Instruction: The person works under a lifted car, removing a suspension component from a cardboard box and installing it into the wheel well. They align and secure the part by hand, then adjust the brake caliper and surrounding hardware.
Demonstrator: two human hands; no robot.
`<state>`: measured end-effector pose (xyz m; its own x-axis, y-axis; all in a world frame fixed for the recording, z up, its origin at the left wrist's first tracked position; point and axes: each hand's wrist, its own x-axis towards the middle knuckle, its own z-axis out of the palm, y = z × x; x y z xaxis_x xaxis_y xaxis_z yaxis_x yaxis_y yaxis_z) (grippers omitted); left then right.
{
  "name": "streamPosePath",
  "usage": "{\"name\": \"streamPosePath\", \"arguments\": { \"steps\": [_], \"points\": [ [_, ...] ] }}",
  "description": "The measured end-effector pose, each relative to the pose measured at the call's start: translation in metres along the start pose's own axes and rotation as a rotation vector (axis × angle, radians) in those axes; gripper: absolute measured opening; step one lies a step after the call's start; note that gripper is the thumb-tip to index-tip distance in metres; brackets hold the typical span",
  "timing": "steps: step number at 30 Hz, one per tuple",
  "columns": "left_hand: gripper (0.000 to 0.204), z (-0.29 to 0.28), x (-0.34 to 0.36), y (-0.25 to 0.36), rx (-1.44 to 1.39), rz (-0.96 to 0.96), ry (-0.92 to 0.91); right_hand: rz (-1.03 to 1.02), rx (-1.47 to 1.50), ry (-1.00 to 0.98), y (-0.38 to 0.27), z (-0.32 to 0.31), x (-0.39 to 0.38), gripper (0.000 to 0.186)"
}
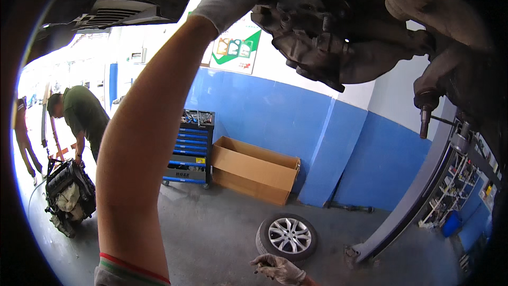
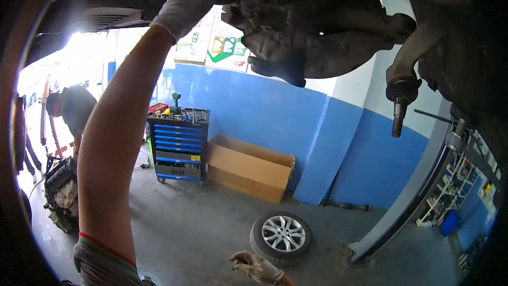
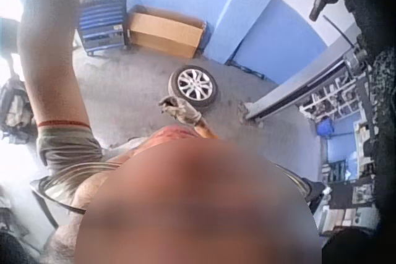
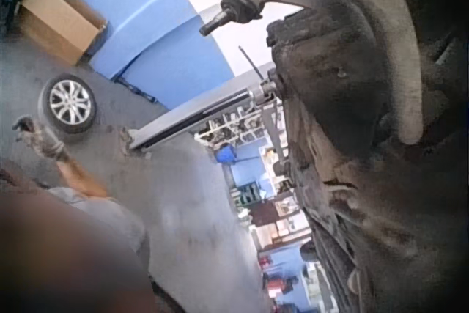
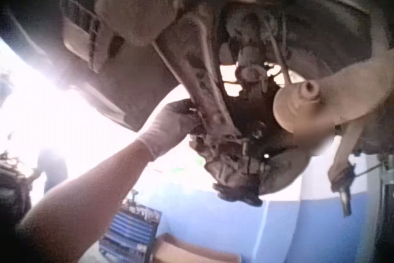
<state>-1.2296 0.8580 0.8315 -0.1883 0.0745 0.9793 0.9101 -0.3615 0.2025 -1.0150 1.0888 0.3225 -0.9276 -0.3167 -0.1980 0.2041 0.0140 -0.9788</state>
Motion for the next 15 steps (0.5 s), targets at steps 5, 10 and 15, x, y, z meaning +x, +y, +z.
{"name": "streamPosePath", "arguments": {
  "steps": [5, 10, 15],
  "points": [
    [0.029, -0.011, 0.015, 0.010, -0.151, -0.011, -0.302, -0.147, -0.131, 0.093, 0.005, 0.006, -0.022, 0.028],
    [0.027, -0.003, -0.003, 0.030, 0.582, 0.183, -0.121, -0.752, -0.413, 0.149, -0.082, -0.016, -0.020, 0.029],
    [0.025, -0.002, -0.020, 0.023, 0.316, 0.249, 0.083, -1.565, -0.683, 0.797, -0.267, -0.013, -0.017, 0.039]
  ]
}}
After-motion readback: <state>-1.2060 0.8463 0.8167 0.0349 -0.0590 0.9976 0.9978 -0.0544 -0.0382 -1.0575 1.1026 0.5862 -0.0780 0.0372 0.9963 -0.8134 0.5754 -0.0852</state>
